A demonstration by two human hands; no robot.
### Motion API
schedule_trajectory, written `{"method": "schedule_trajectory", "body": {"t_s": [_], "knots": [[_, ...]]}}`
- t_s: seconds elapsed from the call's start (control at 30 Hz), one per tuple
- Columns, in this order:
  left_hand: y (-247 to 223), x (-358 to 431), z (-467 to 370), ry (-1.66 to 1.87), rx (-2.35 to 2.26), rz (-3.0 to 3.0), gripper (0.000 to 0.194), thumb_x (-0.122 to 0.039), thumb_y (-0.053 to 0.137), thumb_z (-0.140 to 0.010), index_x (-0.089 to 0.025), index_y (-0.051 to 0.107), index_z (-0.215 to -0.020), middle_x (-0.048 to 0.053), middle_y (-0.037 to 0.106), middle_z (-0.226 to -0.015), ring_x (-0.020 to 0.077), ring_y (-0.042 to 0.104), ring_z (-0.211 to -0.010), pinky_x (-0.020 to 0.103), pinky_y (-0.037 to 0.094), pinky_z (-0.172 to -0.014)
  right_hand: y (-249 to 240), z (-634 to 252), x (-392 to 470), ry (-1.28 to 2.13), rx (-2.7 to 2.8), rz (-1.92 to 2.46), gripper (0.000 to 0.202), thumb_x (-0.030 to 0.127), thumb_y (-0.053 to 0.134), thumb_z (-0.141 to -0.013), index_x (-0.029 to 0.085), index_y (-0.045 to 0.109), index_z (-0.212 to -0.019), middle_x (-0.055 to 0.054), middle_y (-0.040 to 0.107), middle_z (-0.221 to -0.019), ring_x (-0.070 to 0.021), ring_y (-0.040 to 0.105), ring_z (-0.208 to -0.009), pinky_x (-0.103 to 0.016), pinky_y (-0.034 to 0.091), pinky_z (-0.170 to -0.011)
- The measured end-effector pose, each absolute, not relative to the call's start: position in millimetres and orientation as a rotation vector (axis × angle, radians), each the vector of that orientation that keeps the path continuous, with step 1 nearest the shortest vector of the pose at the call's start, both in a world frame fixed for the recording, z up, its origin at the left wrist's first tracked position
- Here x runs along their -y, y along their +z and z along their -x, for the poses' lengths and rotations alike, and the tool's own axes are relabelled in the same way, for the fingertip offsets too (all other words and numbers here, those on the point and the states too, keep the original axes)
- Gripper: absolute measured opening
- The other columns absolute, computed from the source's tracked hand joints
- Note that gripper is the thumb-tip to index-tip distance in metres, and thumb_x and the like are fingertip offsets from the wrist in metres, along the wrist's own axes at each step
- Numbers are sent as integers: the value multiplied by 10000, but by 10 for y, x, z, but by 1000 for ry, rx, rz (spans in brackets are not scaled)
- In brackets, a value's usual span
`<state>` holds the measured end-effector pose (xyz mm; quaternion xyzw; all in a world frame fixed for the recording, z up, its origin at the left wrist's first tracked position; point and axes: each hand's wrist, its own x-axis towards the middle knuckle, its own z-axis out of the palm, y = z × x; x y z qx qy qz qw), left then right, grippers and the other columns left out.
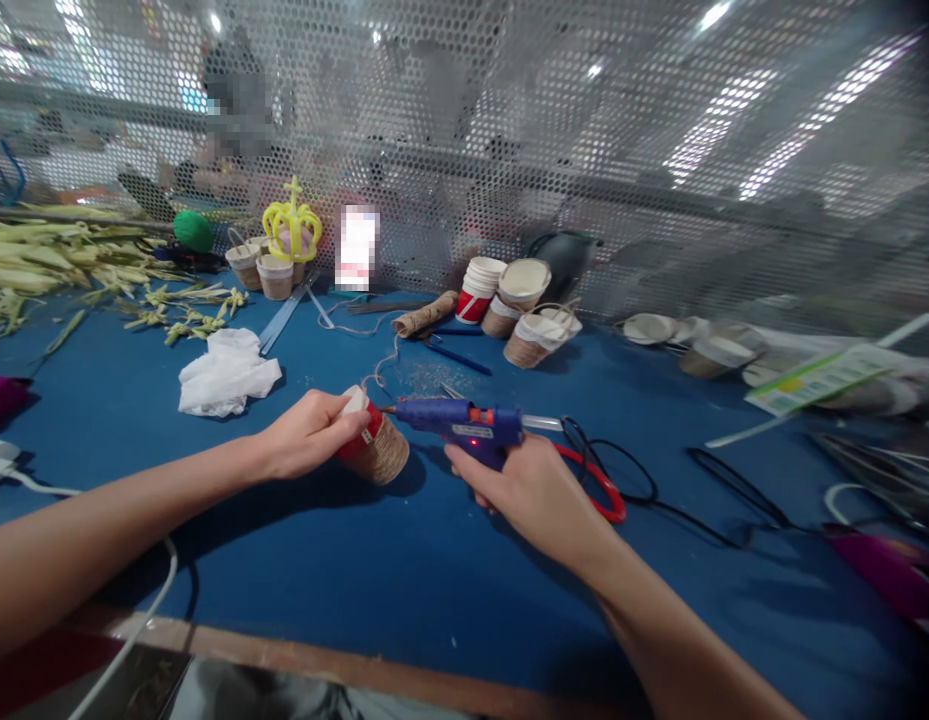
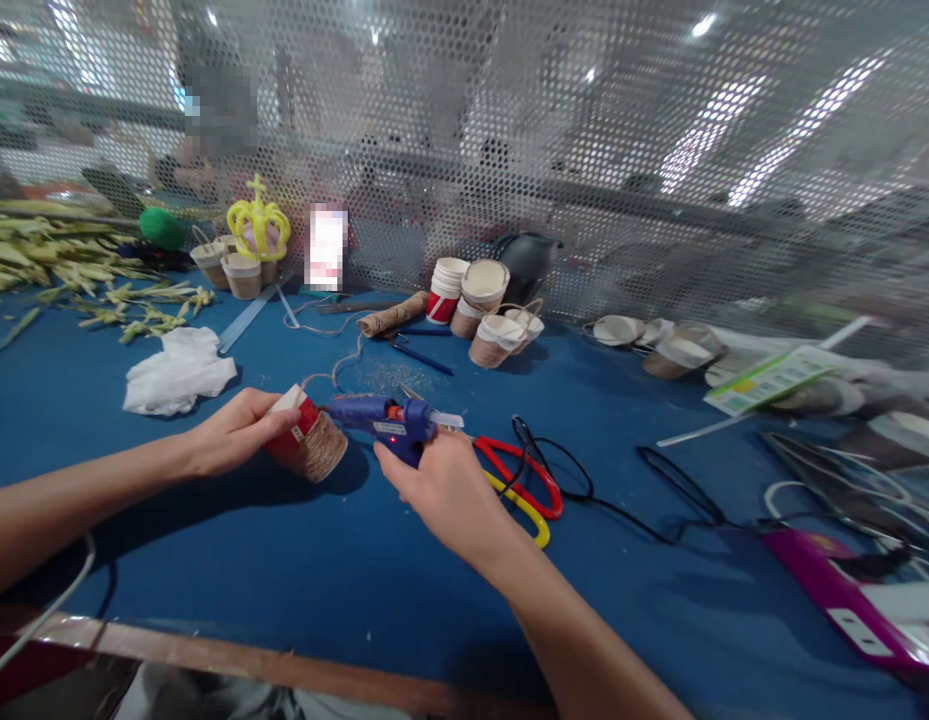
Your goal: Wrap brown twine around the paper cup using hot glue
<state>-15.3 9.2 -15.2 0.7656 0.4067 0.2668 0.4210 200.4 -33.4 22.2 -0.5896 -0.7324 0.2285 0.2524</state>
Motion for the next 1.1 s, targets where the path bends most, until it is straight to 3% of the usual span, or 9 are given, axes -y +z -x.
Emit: {"method": "schedule_trajectory", "body": {"t_s": [0.17,0.3,0.43,0.53,0.63,0.8,0.9,1.0,1.1], "knots": [[-160,-97,157,667,-992,-1941,408,-407,325,-830,-102,541,-668,-7,461,-581,104,421,-557,207,372,-519,204,-2049,305,908,1830,1607,235,345,522,-750,133,581,-669,34,489,-401,-87,468,-351,-206,401,-377],[-169,-98,156,657,-1012,-1942,422,-426,333,-822,-102,526,-633,-22,406,-552,89,368,-521,195,340,-489,225,-2143,227,983,1627,1477,227,334,587,-706,134,543,-803,38,513,-482,-87,469,-412,-207,403,-401],[-186,-106,157,655,-1021,-1960,423,-435,337,-816,-109,497,-599,-33,354,-539,77,314,-501,187,298,-461,269,-2297,37,938,1446,1497,206,299,636,-656,147,525,-737,8,570,-591,-85,498,-489,-203,413,-452],[-186,-110,156,656,-1006,-1961,416,-431,337,-815,-108,491,-604,-33,343,-547,78,306,-509,189,292,-465,255,-2433,-164,793,1406,1705,151,287,595,-691,145,554,-723,-24,606,-649,-92,523,-516,-210,432,-490],[-174,-104,157,658,-981,-1943,409,-429,338,-814,-101,506,-635,-27,362,-565,85,326,-530,197,315,-489,157,-2553,-359,755,1415,1832,204,274,524,-750,138,540,-599,-50,597,-592,-84,497,-446,-215,420,-453],[-166,-93,158,660,-973,-1933,413,-435,337,-808,-108,500,-616,-24,382,-566,89,343,-531,204,331,-500,-52,-2681,-577,633,1459,2051,307,303,460,-797,137,547,-554,-45,545,-453,-118,507,-390,-253,421,-453],[-177,-96,156,665,-982,-1932,404,-431,336,-809,-114,488,-609,-29,371,-558,84,330,-519,202,321,-492,-65,-2695,-618,492,1523,2180,270,308,522,-761,120,598,-583,-87,573,-480,-195,589,-531,-297,432,-542],[-184,-97,152,671,-996,-1954,399,-431,340,-808,-128,445,-571,-37,337,-543,77,302,-507,193,293,-469,33,-2616,-564,319,1582,2230,219,288,555,-742,92,639,-688,-187,639,-754,-287,586,-845,-366,415,-704],[-170,-83,142,673,-1004,-2021,396,-418,327,-817,-139,413,-548,-43,307,-528,72,275,-495,188,263,-449,160,-2412,-429,289,1740,2109,278,337,496,-789,111,658,-782,-191,616,-962,-302,513,-1010,-392,375,-808]]}}
